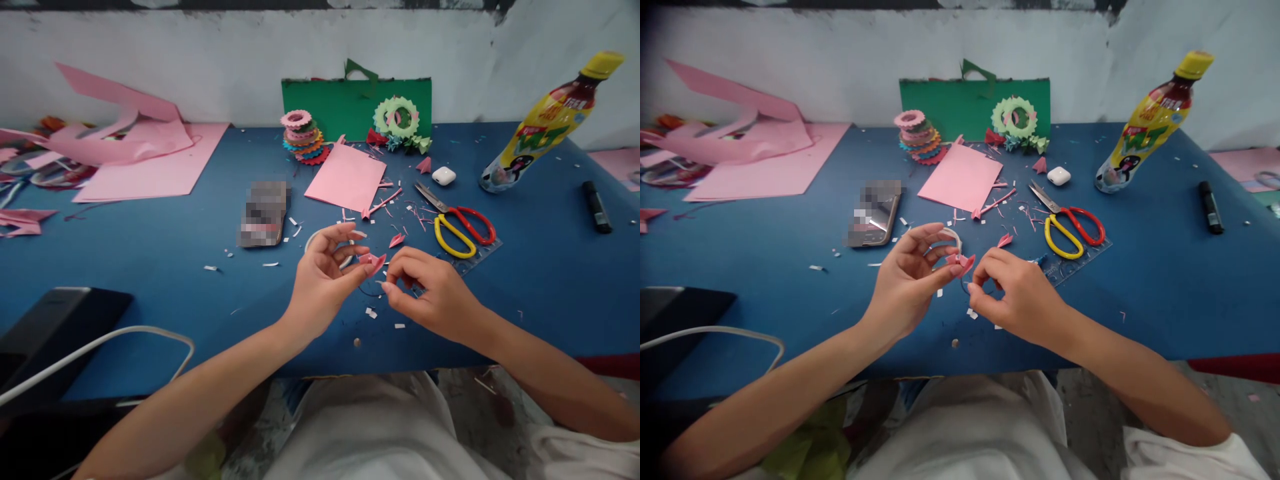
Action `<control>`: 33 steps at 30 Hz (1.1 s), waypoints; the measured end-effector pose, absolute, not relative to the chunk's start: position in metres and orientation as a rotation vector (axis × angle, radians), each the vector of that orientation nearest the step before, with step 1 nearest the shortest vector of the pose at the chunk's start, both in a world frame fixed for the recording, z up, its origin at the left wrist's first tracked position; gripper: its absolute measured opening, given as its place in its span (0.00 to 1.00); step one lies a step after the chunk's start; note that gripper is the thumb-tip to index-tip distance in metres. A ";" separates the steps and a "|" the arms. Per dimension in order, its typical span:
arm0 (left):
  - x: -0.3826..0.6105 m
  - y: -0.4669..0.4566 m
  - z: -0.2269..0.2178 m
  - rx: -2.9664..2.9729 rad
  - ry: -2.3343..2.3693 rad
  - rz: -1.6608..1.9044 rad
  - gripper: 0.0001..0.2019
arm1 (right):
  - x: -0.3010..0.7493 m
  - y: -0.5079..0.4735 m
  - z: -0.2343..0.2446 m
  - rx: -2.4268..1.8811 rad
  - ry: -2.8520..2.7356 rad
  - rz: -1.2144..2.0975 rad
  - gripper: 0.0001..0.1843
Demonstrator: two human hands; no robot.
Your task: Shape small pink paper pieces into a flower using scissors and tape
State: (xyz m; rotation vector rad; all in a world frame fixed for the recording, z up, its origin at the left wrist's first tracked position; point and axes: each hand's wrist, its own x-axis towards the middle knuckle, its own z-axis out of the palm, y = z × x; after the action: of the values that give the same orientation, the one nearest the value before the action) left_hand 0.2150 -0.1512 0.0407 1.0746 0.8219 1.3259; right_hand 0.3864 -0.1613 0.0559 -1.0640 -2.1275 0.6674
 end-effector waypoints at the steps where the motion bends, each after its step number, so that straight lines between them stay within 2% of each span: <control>1: 0.215 -0.151 0.041 1.080 0.827 1.324 0.24 | 0.386 -0.161 0.056 -1.058 -2.122 0.642 0.03; 12: 0.216 -0.154 0.044 1.118 0.817 1.279 0.22 | 0.385 -0.159 0.052 -0.976 -2.115 0.420 0.03; 24: 0.217 -0.156 0.048 1.182 0.839 1.290 0.20 | 0.387 -0.160 0.058 -0.949 -2.051 0.571 0.03; 33: 0.216 -0.158 0.046 1.194 0.823 1.268 0.20 | 0.388 -0.156 0.054 -0.974 -2.108 0.458 0.04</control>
State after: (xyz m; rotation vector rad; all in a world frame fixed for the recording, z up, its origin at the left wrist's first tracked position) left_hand 0.2161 -0.1583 0.0461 1.1938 0.8233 1.2685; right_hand 0.3878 -0.1565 0.0542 -0.9740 -2.1084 0.4581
